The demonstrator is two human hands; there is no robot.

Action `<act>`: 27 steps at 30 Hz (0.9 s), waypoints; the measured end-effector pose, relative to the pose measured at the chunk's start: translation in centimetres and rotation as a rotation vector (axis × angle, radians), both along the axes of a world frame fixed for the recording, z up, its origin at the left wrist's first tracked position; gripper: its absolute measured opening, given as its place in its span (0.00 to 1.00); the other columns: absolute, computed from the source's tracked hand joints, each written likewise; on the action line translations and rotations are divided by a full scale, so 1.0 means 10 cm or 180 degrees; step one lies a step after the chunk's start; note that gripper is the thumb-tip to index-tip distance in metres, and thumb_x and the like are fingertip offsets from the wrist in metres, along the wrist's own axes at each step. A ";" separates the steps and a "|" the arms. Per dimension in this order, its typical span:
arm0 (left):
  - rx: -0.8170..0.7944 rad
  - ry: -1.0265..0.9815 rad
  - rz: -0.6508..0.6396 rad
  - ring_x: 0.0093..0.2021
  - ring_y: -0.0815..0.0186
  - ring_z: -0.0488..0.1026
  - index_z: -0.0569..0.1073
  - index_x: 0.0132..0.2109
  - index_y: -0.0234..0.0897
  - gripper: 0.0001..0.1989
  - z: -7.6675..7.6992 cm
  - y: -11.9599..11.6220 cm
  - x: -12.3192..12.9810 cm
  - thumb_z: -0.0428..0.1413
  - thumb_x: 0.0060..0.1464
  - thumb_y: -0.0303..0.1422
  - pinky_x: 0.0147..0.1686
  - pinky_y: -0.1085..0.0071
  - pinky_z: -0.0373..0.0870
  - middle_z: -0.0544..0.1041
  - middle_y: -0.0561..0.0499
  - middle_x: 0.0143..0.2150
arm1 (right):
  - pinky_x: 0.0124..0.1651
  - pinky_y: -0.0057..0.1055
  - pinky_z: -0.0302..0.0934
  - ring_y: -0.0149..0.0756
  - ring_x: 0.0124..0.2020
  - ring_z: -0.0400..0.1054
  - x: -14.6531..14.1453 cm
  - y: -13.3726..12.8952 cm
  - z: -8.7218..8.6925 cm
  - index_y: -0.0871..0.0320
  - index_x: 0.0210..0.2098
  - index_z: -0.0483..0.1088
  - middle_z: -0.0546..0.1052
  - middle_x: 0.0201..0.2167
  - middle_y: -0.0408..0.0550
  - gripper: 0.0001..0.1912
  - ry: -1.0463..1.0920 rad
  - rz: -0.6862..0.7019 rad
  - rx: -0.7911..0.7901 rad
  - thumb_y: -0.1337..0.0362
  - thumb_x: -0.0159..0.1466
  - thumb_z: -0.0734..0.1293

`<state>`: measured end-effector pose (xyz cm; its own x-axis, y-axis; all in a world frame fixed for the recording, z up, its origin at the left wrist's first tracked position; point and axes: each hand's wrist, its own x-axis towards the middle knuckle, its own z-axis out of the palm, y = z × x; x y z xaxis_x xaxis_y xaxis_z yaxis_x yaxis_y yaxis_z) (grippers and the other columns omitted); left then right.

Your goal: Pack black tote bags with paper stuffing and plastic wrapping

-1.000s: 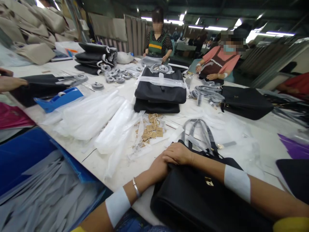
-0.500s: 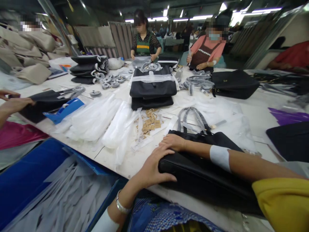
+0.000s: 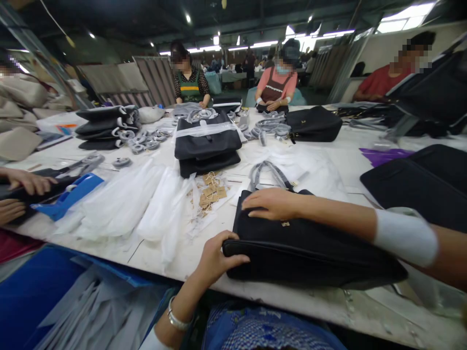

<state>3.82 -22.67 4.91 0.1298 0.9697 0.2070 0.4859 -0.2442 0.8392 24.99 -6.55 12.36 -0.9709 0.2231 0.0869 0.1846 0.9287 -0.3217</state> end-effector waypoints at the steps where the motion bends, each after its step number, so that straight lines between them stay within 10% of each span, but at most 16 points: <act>1: 0.0100 -0.0060 -0.0048 0.39 0.61 0.74 0.73 0.39 0.39 0.20 -0.01 -0.02 0.01 0.69 0.44 0.45 0.41 0.68 0.68 0.77 0.51 0.37 | 0.56 0.37 0.62 0.40 0.53 0.70 0.18 -0.13 0.12 0.57 0.55 0.72 0.76 0.53 0.52 0.17 -0.0060 -0.0153 -0.0339 0.59 0.69 0.63; 5: 0.0535 -0.0325 -0.0003 0.55 0.54 0.70 0.71 0.45 0.40 0.23 -0.05 -0.15 0.07 0.68 0.46 0.45 0.56 0.59 0.65 0.75 0.44 0.51 | 0.63 0.36 0.57 0.39 0.62 0.63 0.56 -0.56 0.25 0.52 0.63 0.64 0.68 0.62 0.49 0.22 -0.0210 -0.0338 -0.0904 0.62 0.70 0.60; 10: 0.0417 -0.0471 0.0247 0.60 0.51 0.67 0.71 0.48 0.40 0.26 -0.06 -0.27 0.17 0.68 0.45 0.44 0.60 0.53 0.63 0.73 0.42 0.55 | 0.67 0.49 0.49 0.45 0.68 0.50 0.07 -0.51 -0.06 0.55 0.65 0.60 0.60 0.68 0.54 0.30 -0.0086 0.0228 -0.0394 0.76 0.64 0.59; 15: 0.0585 -0.0471 0.0771 0.60 0.51 0.67 0.72 0.49 0.41 0.28 -0.07 -0.40 0.24 0.70 0.42 0.45 0.61 0.52 0.63 0.70 0.42 0.58 | 0.67 0.56 0.46 0.42 0.57 0.67 -0.48 -0.27 -0.23 0.56 0.59 0.67 0.76 0.53 0.54 0.20 -0.0136 0.0766 -0.0493 0.68 0.69 0.60; 22: -0.0248 -0.1407 0.1160 0.55 0.54 0.72 0.64 0.62 0.43 0.43 -0.13 -0.57 0.40 0.70 0.41 0.46 0.54 0.58 0.72 0.71 0.43 0.58 | 0.69 0.48 0.41 0.39 0.52 0.70 -0.43 -0.11 -0.07 0.52 0.52 0.73 0.79 0.48 0.47 0.18 -0.0186 0.0741 -0.1162 0.53 0.66 0.67; 27: -0.0673 -0.1161 0.0965 0.51 0.53 0.75 0.73 0.54 0.39 0.33 -0.24 -0.61 0.33 0.70 0.41 0.46 0.54 0.60 0.71 0.79 0.46 0.50 | 0.67 0.45 0.48 0.37 0.42 0.74 -0.46 -0.07 -0.07 0.54 0.42 0.77 0.81 0.38 0.45 0.15 -0.0280 0.0715 -0.1272 0.51 0.63 0.69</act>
